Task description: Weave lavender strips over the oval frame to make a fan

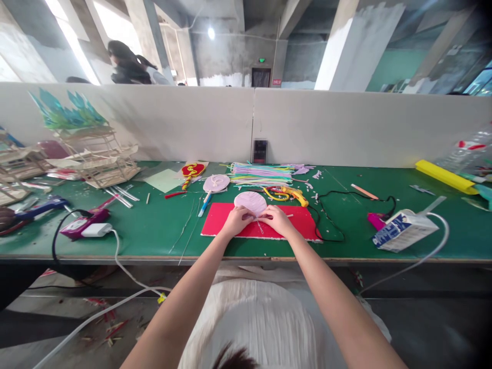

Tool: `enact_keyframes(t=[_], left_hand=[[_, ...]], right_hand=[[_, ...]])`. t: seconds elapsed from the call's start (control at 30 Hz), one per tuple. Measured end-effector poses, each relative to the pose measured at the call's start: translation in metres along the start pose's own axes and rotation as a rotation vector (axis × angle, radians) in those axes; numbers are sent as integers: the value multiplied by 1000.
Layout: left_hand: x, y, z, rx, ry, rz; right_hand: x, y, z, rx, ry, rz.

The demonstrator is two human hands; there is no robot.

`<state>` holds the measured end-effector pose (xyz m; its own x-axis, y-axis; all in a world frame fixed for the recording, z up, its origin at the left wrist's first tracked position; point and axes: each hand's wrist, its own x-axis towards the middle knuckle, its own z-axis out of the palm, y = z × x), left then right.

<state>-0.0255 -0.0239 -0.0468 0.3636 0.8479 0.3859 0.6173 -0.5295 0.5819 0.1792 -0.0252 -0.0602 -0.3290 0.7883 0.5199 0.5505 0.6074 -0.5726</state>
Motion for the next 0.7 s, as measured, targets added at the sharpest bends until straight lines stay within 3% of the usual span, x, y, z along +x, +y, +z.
enact_keyframes(t=[0.33,0.7], left_hand=[[-1,3,-6,-42,12,-59],[-11,8,-2,23,25,55]], right_hand=[[7,6,1,128,-60,79],[7,5,2,141,-60,114]])
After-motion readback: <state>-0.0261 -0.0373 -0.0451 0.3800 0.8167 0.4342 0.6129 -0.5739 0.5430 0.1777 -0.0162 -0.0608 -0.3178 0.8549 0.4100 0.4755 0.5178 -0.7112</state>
